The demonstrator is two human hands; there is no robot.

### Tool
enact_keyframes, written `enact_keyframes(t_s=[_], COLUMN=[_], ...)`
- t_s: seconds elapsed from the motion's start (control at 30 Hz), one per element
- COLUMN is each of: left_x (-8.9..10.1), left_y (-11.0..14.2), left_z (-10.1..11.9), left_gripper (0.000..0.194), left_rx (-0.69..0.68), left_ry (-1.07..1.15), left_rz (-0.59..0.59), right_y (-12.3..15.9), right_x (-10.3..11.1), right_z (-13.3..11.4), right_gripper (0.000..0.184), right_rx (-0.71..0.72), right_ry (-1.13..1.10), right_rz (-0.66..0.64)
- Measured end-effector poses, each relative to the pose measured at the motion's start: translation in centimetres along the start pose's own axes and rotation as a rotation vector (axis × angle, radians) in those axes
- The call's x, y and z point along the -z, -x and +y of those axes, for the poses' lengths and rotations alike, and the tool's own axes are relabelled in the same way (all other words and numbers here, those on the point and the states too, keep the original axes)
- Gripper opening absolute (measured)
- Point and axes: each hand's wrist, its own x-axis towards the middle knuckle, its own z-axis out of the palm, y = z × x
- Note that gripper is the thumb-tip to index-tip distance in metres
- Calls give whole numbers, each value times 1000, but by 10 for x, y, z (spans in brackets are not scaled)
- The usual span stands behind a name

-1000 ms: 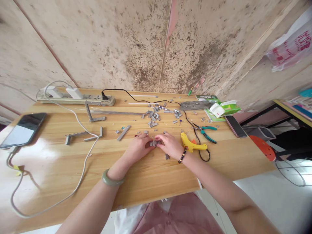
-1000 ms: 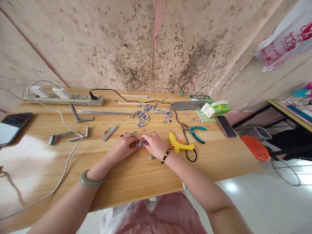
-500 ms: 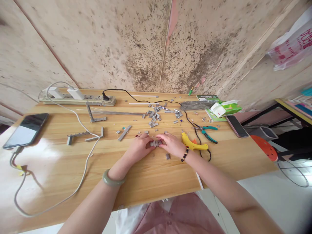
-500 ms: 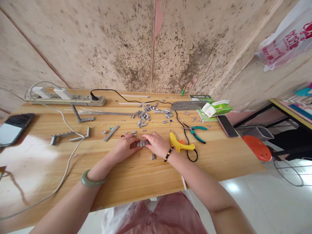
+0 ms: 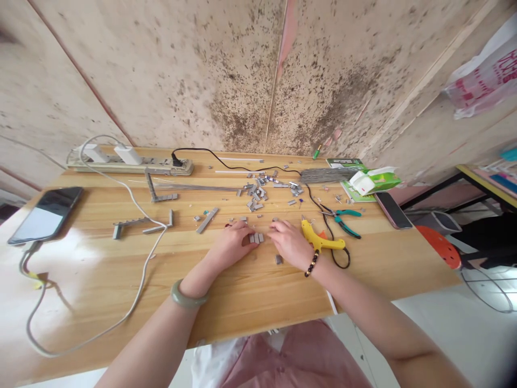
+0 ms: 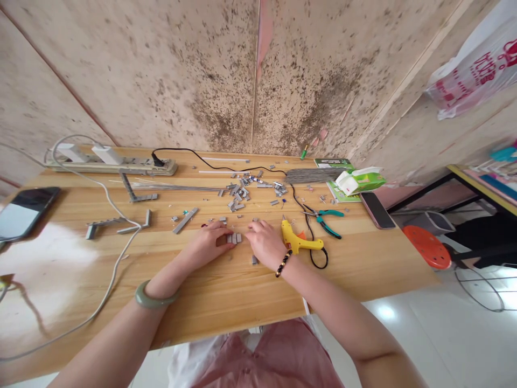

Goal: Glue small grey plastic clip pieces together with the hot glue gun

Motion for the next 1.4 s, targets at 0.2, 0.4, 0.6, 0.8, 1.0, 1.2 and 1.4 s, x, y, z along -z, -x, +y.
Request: enact_keyframes(t_s=[0.2, 0.4, 0.6, 0.8, 1.0, 1.2, 1.4], left_x=[-2, -3, -4, -3, -2, -1, 1], left_y=[0, 0, -1, 1, 1, -1, -1], left_z=[-2, -4, -5, -6, -6, -4, -5], left_gripper=[19, 18, 17, 24, 29, 22, 23], left_rx=[-9, -27, -21, -4, 4, 13, -14], left_ry=[2, 28, 61, 37, 44, 38, 28], left_rz=[9, 15, 21, 3, 3, -14, -21], right_y=[3, 2, 2, 12, 60, 106, 107], right_x=[-7, -7, -9, 15, 48, 46, 34], right_z=[-13, -18, -17, -1, 48, 68, 59], right_gripper=[21, 20, 21, 27, 55, 72, 62], right_rx=[35, 34, 44, -18, -207, -189, -259], right_ry=[39, 66, 59, -78, 61, 189, 362], right_rz=[-56, -61, -66, 39, 104, -45, -38])
